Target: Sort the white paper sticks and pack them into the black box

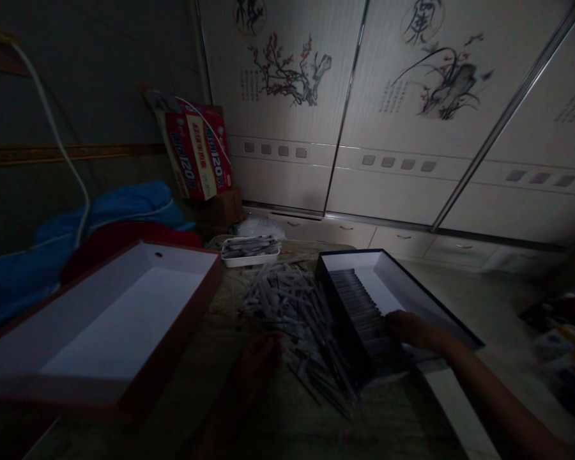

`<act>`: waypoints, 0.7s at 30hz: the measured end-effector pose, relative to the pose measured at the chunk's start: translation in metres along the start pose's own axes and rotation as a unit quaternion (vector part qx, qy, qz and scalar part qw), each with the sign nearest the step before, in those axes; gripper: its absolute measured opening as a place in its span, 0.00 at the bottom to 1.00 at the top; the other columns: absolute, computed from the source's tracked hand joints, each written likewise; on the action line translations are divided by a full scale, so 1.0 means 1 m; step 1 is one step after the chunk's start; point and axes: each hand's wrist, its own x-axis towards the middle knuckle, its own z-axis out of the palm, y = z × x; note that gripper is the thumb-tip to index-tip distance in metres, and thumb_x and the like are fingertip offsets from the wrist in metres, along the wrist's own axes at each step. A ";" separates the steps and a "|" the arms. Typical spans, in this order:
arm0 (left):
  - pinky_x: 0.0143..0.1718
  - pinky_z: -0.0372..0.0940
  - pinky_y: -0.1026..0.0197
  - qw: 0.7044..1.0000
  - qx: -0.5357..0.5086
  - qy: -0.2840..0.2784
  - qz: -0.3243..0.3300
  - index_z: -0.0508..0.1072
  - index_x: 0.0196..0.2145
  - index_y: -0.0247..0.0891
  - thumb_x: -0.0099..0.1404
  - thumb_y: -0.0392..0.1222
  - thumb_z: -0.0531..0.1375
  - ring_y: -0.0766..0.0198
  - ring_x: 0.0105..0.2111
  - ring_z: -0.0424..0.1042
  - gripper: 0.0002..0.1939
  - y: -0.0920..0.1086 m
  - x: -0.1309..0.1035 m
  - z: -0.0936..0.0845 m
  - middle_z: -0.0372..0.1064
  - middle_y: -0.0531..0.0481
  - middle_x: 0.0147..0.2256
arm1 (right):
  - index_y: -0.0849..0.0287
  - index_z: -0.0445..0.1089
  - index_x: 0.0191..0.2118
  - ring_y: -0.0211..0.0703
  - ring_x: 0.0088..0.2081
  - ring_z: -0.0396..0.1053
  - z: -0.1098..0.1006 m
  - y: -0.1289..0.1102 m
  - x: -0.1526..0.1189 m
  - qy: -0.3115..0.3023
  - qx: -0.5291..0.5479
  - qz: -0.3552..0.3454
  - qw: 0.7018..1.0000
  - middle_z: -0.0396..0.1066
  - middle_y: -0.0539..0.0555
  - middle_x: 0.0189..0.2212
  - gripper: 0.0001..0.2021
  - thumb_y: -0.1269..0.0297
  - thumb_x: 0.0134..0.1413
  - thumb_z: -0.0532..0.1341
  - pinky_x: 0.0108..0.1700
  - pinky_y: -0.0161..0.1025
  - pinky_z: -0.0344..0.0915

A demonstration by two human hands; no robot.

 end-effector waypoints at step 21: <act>0.21 0.57 0.66 0.961 0.188 0.114 0.171 0.73 0.25 0.35 0.51 0.47 0.61 0.68 0.17 0.62 0.11 0.007 -0.012 0.008 0.65 0.55 0.16 | 0.59 0.66 0.30 0.41 0.27 0.68 0.064 -0.196 -0.068 0.105 0.141 0.014 0.984 0.70 0.54 0.26 0.08 0.71 0.52 0.50 0.27 0.33 0.58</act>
